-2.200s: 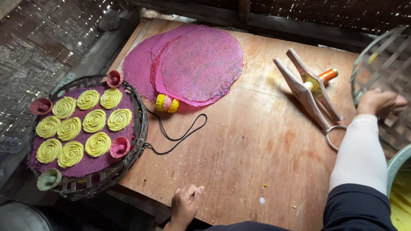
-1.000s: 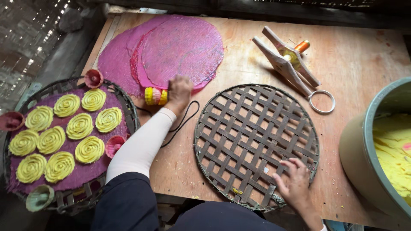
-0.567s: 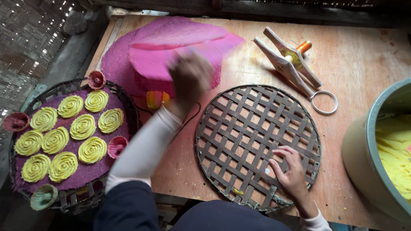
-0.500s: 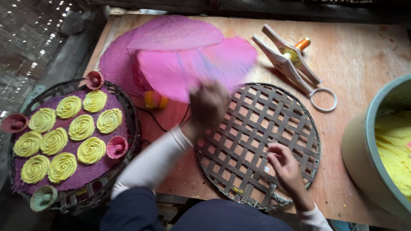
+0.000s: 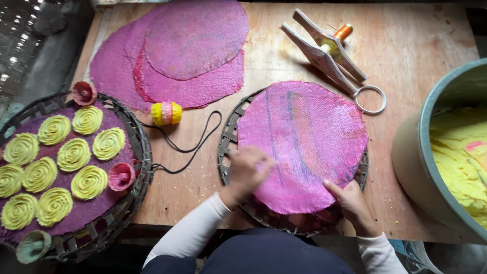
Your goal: The person uses a wooden pastry press to extrude yellow dough into rose-shaped swirls on pink fabric-lined woven trays. They repeatedly load the press from a large bowl of dough, press out each swirl, and arrange them in rows across the tray surface.
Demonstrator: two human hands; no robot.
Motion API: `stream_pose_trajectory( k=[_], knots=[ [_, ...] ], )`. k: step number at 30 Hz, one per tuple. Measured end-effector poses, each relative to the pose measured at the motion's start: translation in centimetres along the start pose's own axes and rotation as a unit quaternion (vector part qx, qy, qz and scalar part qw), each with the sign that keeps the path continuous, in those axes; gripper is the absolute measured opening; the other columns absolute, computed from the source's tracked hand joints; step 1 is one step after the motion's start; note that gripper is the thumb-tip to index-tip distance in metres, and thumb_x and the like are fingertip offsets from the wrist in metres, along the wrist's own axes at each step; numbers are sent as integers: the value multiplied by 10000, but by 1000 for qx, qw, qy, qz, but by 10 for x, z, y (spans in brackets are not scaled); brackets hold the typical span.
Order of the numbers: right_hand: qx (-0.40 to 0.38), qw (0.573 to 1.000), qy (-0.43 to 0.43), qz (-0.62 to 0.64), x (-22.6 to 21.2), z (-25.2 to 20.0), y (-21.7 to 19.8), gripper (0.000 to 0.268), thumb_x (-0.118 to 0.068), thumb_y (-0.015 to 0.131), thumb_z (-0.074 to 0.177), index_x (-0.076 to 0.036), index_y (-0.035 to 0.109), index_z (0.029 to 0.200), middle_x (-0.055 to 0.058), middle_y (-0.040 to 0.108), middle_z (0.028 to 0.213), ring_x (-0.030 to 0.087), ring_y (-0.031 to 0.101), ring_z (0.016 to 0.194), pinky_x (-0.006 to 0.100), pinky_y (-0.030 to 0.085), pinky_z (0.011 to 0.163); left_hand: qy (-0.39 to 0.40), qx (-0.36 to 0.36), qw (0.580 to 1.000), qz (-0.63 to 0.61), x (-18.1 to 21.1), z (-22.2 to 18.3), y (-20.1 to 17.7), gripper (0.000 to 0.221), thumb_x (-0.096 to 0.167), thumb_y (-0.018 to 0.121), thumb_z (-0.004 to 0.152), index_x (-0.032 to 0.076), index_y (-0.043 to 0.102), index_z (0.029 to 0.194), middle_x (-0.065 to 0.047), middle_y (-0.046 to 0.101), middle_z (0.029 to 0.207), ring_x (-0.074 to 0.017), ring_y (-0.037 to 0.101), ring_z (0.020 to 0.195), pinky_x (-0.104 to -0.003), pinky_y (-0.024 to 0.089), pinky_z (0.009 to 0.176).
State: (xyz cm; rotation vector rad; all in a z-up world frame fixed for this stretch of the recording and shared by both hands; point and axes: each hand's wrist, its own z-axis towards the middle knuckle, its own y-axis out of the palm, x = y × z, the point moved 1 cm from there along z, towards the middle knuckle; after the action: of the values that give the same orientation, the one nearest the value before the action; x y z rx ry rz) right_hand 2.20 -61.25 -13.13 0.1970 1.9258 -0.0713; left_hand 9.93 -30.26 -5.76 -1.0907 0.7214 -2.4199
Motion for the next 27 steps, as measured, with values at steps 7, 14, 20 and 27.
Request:
stream_pose_trajectory(
  k=[7, 14, 20, 27],
  knots=[
    [-23, 999, -13, -38, 3, -12, -9, 491, -134, 716, 888, 43, 600, 1332, 102, 709, 1187, 182, 666, 1042, 354, 530, 935, -99, 21, 993, 69, -55, -2, -15, 170, 211, 511, 1046, 139, 663, 1065, 22, 639, 895, -168, 519, 808, -379, 282, 870],
    [-28, 997, -34, -56, 14, -16, -10, 516, -155, 686, 913, 23, 543, 1375, 93, 691, 1238, 177, 649, 1103, 359, 516, 972, -183, -29, 976, 114, -72, -24, -11, 213, 265, 495, 1065, 159, 665, 992, -20, 617, 768, -197, 535, 790, -403, 300, 854],
    [-3, 992, -77, -96, 24, -9, -13, 439, -162, 650, 956, 22, 572, 1346, 102, 712, 1176, 167, 672, 1026, 344, 541, 910, -257, -32, 961, 93, -85, -43, -9, 382, 395, 518, 1095, 141, 640, 837, -60, 548, 611, -184, 490, 538, -357, 400, 639],
    [211, 778, -299, -512, -112, -50, -32, 213, -16, 626, 916, 25, 660, 1123, 203, 634, 867, 280, 588, 720, 434, 496, 671, -224, 43, 967, -110, -48, -26, -27, 337, 291, 570, 1071, 44, 517, 1295, -15, 505, 815, -100, 503, 673, -269, 430, 556]
  ],
)
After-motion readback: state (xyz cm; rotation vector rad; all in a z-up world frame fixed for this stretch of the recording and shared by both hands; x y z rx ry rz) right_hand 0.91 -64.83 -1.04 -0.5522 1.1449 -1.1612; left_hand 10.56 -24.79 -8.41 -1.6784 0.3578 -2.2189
